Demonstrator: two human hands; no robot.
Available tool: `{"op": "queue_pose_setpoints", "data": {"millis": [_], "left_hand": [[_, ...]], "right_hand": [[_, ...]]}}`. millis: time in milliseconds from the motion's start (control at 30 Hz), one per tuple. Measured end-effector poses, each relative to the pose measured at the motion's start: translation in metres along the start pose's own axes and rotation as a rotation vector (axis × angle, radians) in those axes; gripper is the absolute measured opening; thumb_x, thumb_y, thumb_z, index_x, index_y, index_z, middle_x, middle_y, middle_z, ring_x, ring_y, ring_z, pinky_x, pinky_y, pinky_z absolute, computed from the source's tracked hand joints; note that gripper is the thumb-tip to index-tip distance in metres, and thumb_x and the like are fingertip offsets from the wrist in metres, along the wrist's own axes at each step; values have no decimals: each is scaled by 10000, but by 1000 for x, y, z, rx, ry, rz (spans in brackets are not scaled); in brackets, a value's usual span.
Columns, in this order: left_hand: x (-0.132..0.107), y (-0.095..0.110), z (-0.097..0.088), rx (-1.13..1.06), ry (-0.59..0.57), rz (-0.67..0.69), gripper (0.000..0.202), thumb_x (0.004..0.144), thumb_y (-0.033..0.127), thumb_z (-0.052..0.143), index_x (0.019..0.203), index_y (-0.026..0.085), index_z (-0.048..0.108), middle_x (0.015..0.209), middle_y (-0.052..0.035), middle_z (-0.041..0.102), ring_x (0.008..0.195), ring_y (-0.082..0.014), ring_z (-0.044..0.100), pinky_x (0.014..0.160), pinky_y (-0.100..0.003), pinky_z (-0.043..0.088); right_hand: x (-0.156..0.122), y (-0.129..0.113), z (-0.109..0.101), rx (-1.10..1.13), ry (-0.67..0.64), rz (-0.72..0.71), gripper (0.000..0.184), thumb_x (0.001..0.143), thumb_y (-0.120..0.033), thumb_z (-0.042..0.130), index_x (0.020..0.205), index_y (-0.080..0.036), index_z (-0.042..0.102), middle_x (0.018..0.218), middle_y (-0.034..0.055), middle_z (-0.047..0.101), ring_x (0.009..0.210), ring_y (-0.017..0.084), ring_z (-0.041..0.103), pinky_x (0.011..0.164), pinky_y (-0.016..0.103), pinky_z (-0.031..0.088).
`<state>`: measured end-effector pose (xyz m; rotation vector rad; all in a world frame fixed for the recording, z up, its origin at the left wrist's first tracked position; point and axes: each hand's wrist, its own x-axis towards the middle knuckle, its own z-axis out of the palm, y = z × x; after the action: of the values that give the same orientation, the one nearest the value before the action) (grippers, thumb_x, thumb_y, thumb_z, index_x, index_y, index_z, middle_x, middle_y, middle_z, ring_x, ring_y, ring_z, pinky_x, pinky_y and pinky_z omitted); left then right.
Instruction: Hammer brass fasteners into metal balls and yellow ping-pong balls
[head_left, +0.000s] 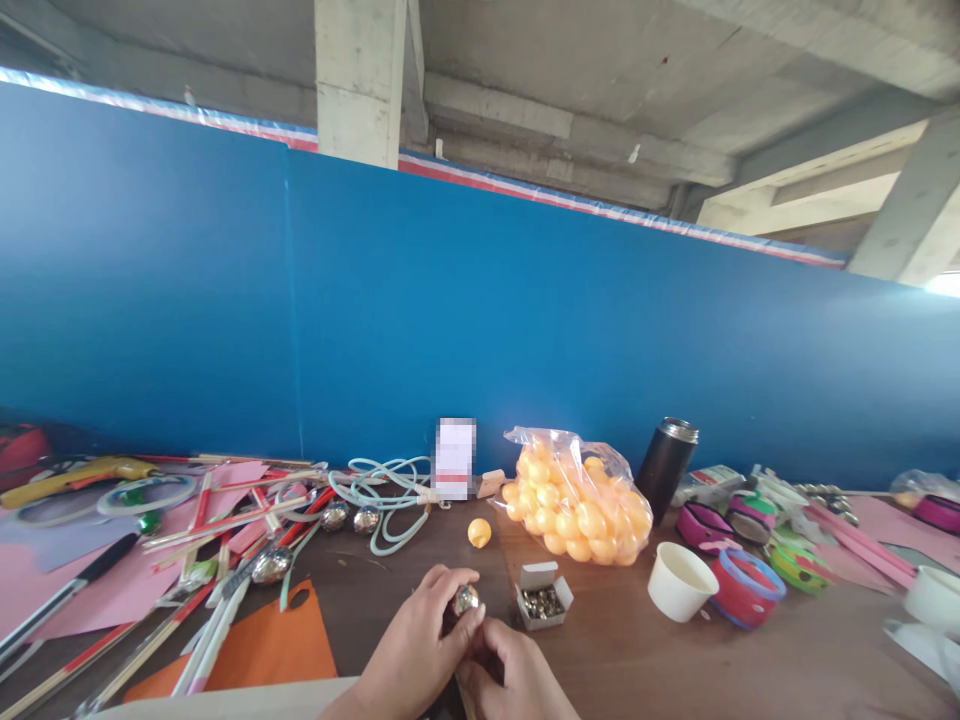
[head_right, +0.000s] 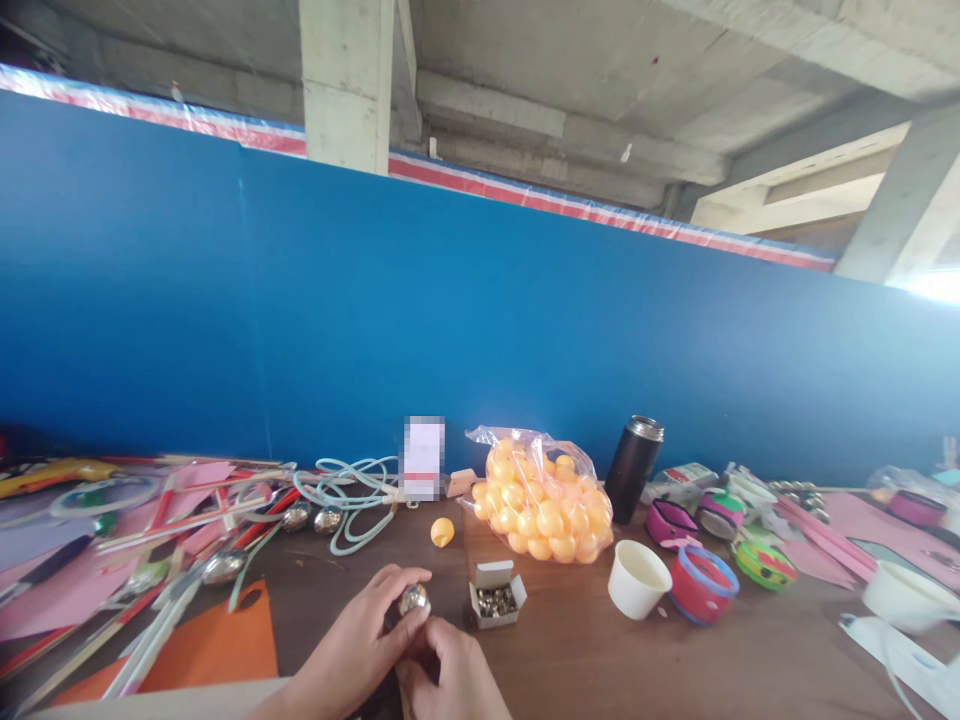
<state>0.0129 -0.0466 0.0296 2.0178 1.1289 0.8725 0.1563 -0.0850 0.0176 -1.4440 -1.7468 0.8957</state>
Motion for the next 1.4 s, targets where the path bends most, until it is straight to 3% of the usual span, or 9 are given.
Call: {"op": "queue_pose_setpoints", "data": {"millis": [1400], "left_hand": [[-4,2,0,25,0,6,347,823,367,424,1114,241,565,1032,-56,575,890,-176,572,819,-280,410]], "right_hand": [[-2,-5,-2,32,-15,-30,129,735,-186,526,779,-144,639,762,48,699,745,205,643,662,244,457]]}}
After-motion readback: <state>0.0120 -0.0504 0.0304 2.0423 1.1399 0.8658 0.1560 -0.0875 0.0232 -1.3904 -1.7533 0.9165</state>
